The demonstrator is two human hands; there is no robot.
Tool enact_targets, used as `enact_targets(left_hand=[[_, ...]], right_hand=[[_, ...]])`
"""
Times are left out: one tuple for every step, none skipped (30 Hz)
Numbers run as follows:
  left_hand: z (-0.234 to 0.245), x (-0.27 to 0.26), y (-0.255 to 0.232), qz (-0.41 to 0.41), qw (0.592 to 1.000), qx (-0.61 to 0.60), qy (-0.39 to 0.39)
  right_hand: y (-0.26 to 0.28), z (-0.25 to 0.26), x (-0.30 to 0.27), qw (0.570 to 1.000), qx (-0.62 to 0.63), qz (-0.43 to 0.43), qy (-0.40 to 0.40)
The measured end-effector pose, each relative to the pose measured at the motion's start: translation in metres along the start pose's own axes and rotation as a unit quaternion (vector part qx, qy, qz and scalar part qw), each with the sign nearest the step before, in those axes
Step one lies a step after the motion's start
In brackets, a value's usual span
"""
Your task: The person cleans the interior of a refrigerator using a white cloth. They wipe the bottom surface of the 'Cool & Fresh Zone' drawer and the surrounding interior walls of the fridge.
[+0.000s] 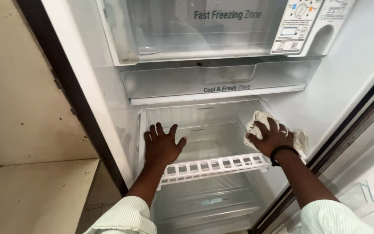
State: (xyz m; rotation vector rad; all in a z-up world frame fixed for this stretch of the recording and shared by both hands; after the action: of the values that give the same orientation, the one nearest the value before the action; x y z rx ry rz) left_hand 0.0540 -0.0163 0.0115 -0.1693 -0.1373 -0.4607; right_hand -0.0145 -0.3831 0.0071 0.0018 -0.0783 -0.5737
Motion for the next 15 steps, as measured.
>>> enact_targets(left_hand=[[0.000,0.001,0.001,0.000,1.000,-0.006,0.001],[-0.001,0.000,0.001,0.001,1.000,-0.012,0.003],[-0.002,0.000,0.000,-0.001,1.000,-0.011,0.003],[-0.001,0.000,0.000,0.000,1.000,-0.005,-0.001],[0.000,0.000,0.000,0.001,1.000,0.001,-0.004],[0.002,0.000,-0.002,0.001,1.000,0.000,-0.005],[0.004,0.000,-0.003,0.001,1.000,-0.006,-0.003],[0.006,-0.003,-0.002,0.004,1.000,-0.010,0.000],[0.003,-0.003,-0.001,0.007,1.000,-0.011,0.000],[0.002,-0.002,0.000,0.005,1.000,-0.008,-0.005],[0.001,-0.001,0.001,0.004,1.000,-0.005,-0.010],[0.001,0.000,0.002,0.003,1.000,-0.004,-0.010],[0.000,0.000,0.002,0.003,1.000,0.000,-0.010],[-0.001,0.001,0.001,0.001,1.000,0.003,-0.008],[0.000,0.000,0.000,-0.002,1.000,0.003,-0.008]], right_hand=[[0.002,0.001,-0.001,1.000,0.008,0.003,0.002],[0.003,0.001,-0.004,1.000,0.015,0.007,0.005],[0.003,0.002,-0.006,1.000,0.016,0.005,0.005],[0.004,0.004,-0.008,1.000,0.019,0.006,0.003],[0.005,0.006,-0.010,1.000,0.023,0.007,0.001],[0.003,0.003,-0.008,1.000,0.021,0.008,0.001],[0.001,0.002,-0.006,1.000,0.025,0.007,-0.002],[0.002,-0.001,-0.005,1.000,0.028,0.009,-0.004],[0.005,0.003,-0.009,1.000,0.027,0.012,-0.004],[0.006,0.006,-0.012,1.000,0.018,-0.004,0.015],[0.007,0.010,-0.015,0.999,0.009,-0.020,0.035],[0.008,0.009,-0.016,0.999,0.011,-0.021,0.034],[0.008,0.008,-0.015,0.999,0.008,-0.027,0.034],[0.005,0.007,-0.016,0.999,0.005,-0.035,0.034],[0.007,0.009,-0.019,0.999,0.006,-0.038,0.034]])
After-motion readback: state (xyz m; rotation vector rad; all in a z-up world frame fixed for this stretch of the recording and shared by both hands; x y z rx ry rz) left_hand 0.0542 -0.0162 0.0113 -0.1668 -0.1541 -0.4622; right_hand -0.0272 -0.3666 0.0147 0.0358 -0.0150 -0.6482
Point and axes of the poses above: each hand's wrist, its own x-axis towards the middle knuckle, its own z-axis out of the back of the hand, y = z × x, the point moved 6 cm from there along x, towards the middle knuckle, and after that the axes turned 10 degrees about -z, right-handed, at the moved point
